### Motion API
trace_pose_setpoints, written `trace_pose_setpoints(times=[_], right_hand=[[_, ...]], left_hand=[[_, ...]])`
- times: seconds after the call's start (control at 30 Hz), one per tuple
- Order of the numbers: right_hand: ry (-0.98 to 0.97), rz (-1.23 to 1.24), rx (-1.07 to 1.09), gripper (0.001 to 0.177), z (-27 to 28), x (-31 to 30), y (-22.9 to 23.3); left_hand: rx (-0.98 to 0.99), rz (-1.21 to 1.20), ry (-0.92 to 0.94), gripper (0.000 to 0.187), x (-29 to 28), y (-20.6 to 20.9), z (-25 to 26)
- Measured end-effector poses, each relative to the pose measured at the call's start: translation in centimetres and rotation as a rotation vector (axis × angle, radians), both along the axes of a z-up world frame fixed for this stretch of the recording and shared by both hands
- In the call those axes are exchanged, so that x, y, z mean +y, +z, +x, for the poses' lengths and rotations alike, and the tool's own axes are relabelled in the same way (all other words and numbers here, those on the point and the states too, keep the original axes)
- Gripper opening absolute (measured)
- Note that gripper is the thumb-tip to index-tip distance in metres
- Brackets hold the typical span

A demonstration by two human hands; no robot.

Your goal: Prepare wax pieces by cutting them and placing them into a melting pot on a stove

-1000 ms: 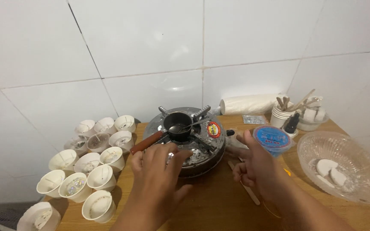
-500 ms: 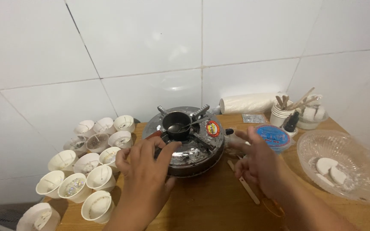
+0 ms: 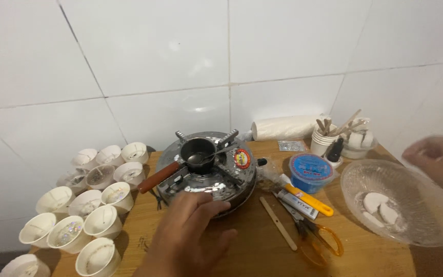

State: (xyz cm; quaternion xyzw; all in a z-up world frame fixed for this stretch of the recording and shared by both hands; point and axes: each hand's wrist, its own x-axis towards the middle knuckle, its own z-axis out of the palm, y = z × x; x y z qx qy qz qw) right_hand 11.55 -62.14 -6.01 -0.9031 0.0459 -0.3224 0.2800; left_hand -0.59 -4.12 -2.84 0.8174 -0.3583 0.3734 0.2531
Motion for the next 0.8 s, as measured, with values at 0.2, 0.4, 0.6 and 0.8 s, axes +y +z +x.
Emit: trace_pose_setpoints(times=[0.2,0.4,0.6,0.8], right_hand=[[-0.193,-0.053,0.578,0.030,-3.7,5.2,4.0],[-0.125,0.039,0.779,0.024,-5.2,9.2,6.7],[0.016,0.257,0.733,0.016,-5.8,8.0,6.3],[0.235,0.446,0.680,0.017,-5.7,6.5,5.0]], left_hand=[[0.823,-0.608,-0.213,0.050,-4.2,-2.3,-1.1],[1.248,-0.916,-0.288,0.054,-6.0,-3.0,-0.6],[1.348,-0.957,-0.269,0.044,-6.0,-1.8,-0.6],[1.271,-0.932,-0.336,0.040,-5.9,-3.5,0.0]])
